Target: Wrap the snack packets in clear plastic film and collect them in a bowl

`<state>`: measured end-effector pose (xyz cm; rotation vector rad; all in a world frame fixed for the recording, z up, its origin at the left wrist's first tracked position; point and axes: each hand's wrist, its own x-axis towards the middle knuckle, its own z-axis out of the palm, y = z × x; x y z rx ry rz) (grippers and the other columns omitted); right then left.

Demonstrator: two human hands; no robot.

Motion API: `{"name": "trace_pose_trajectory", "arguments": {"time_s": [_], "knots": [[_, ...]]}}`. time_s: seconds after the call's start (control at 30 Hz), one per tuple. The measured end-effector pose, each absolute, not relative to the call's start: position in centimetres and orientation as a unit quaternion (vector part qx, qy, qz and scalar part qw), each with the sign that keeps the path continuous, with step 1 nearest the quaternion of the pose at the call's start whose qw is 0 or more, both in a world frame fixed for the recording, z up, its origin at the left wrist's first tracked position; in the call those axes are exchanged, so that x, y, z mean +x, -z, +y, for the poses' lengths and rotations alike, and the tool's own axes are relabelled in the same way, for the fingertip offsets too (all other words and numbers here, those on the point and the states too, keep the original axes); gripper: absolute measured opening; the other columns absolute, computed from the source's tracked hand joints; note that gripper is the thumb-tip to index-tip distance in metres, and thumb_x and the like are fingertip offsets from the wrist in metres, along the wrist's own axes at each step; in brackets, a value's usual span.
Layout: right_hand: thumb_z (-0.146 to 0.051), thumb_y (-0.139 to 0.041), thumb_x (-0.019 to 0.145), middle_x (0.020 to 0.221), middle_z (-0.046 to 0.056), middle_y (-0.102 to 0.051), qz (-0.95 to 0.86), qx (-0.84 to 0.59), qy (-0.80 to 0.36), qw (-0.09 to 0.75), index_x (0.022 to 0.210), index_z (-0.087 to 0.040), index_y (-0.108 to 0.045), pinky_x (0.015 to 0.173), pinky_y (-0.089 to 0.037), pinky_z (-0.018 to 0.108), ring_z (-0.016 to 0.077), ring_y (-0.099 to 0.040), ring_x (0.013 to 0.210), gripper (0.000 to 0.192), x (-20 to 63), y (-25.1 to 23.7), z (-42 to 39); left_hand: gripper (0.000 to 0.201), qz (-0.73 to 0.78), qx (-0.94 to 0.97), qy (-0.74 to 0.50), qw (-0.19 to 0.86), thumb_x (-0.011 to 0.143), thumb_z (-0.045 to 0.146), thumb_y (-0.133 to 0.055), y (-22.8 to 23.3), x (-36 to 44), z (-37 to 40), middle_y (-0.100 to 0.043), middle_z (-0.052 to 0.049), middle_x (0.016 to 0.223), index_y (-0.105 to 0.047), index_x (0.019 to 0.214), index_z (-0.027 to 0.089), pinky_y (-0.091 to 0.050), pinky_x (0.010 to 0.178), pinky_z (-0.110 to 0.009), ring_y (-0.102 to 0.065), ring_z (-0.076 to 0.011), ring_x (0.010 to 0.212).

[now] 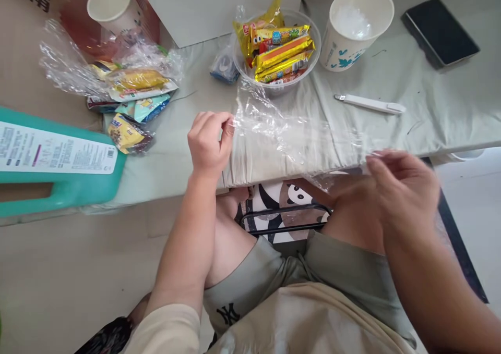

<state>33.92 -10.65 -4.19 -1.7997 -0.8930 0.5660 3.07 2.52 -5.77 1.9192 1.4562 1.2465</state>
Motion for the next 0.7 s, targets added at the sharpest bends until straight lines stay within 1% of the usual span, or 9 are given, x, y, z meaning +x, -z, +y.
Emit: {"name": "trace_pose_trajectory", "arguments": {"time_s": [0.07,0.13,0.23,0.3,0.33,0.43,0.53,0.6,0.7], "knots": [[-0.023,-0.076,0.073,0.080,0.001,-0.067,-0.379,-0.684,-0.186,0.595,0.079,-0.021,-0.065,0.084,-0.055,0.035,0.0153,-0.068,0.081,0.013,34.6,3.9,-9.5,0.029,0.512,0.661,-0.469,0.285,0.092,0.050,-0.070,5.7,3.8,2.0,-0.070,-0.006,0.091,-0.068,0.080,0.024,-0.054,0.093,-0.036,-0.066,-0.0202,0.092],[-0.016,-0.071,0.072,0.079,-0.003,-0.060,-0.382,-0.613,-0.183,0.667,0.083,-0.022,-0.059,0.088,-0.056,0.035,0.0135,-0.070,0.081,0.018,34.7,3.9,-8.8,0.027,0.505,0.601,-0.481,0.390,0.093,0.048,-0.069,5.7,4.9,1.6,-0.070,-0.005,0.094,-0.066,0.081,0.024,-0.056,0.087,-0.031,-0.067,-0.0177,0.093],[-0.013,-0.066,0.073,0.085,-0.006,-0.053,-0.381,-0.546,-0.198,0.719,0.089,-0.024,-0.051,0.082,-0.061,0.036,0.0076,-0.066,0.064,0.024,34.1,4.3,-8.3,0.028,0.502,0.513,-0.511,0.473,0.098,0.044,-0.063,5.8,6.7,1.2,-0.066,-0.002,0.083,-0.062,0.080,0.023,-0.056,0.083,-0.026,-0.067,-0.0134,0.084],[-0.016,-0.064,0.080,0.088,-0.007,-0.051,-0.391,-0.532,-0.174,0.731,0.093,-0.026,-0.048,0.066,-0.062,0.031,0.0041,-0.058,0.053,0.023,33.7,4.7,-8.3,0.031,0.491,0.483,-0.554,0.469,0.100,0.045,-0.062,6.0,7.7,1.3,-0.059,0.001,0.071,-0.060,0.078,0.023,-0.056,0.075,-0.024,-0.062,-0.0111,0.071],[-0.018,-0.065,0.084,0.090,-0.007,-0.050,-0.397,-0.531,-0.158,0.732,0.095,-0.026,-0.047,0.053,-0.058,0.027,0.0031,-0.054,0.049,0.022,33.5,4.9,-8.3,0.032,0.484,0.470,-0.573,0.465,0.100,0.046,-0.062,6.2,8.0,1.3,-0.054,0.002,0.066,-0.059,0.078,0.023,-0.054,0.069,-0.023,-0.057,-0.0104,0.064],[-0.032,-0.065,0.095,0.094,-0.005,-0.050,-0.426,-0.547,-0.114,0.712,0.101,-0.026,-0.047,0.029,-0.033,0.022,0.0026,-0.048,0.044,0.020,33.4,5.3,-8.5,0.031,0.485,0.448,-0.592,0.462,0.100,0.050,-0.062,6.6,8.3,1.5,-0.044,0.005,0.058,-0.058,0.082,0.025,-0.043,0.050,-0.023,-0.043,-0.0096,0.049],[-0.047,-0.062,0.100,0.075,-0.009,-0.045,-0.468,-0.561,-0.087,0.677,0.105,-0.026,-0.049,0.027,-0.025,0.021,0.0052,-0.044,0.040,0.025,33.5,5.6,-8.5,0.032,0.502,0.463,-0.587,0.434,0.098,0.053,-0.064,6.6,7.8,1.7,-0.046,0.004,0.060,-0.059,0.083,0.025,-0.039,0.049,-0.023,-0.047,-0.0100,0.051],[-0.047,-0.059,0.103,0.062,-0.012,-0.038,-0.494,-0.563,-0.081,0.657,0.106,-0.025,-0.050,0.028,-0.026,0.020,0.0065,-0.041,0.038,0.025,33.6,5.8,-8.4,0.035,0.504,0.468,-0.586,0.428,0.096,0.055,-0.066,6.5,7.6,1.7,-0.053,0.002,0.067,-0.058,0.081,0.025,-0.045,0.055,-0.023,-0.057,-0.0111,0.061],[-0.043,-0.055,0.106,0.058,-0.014,-0.033,-0.539,-0.533,-0.064,0.649,0.105,-0.025,-0.050,0.029,-0.024,0.017,0.0050,-0.037,0.035,0.020,33.6,6.3,-8.2,0.038,0.498,0.440,-0.586,0.464,0.097,0.058,-0.063,6.5,8.1,1.5,-0.061,0.000,0.075,-0.056,0.081,0.025,-0.050,0.062,-0.023,-0.063,-0.0119,0.069]]}}
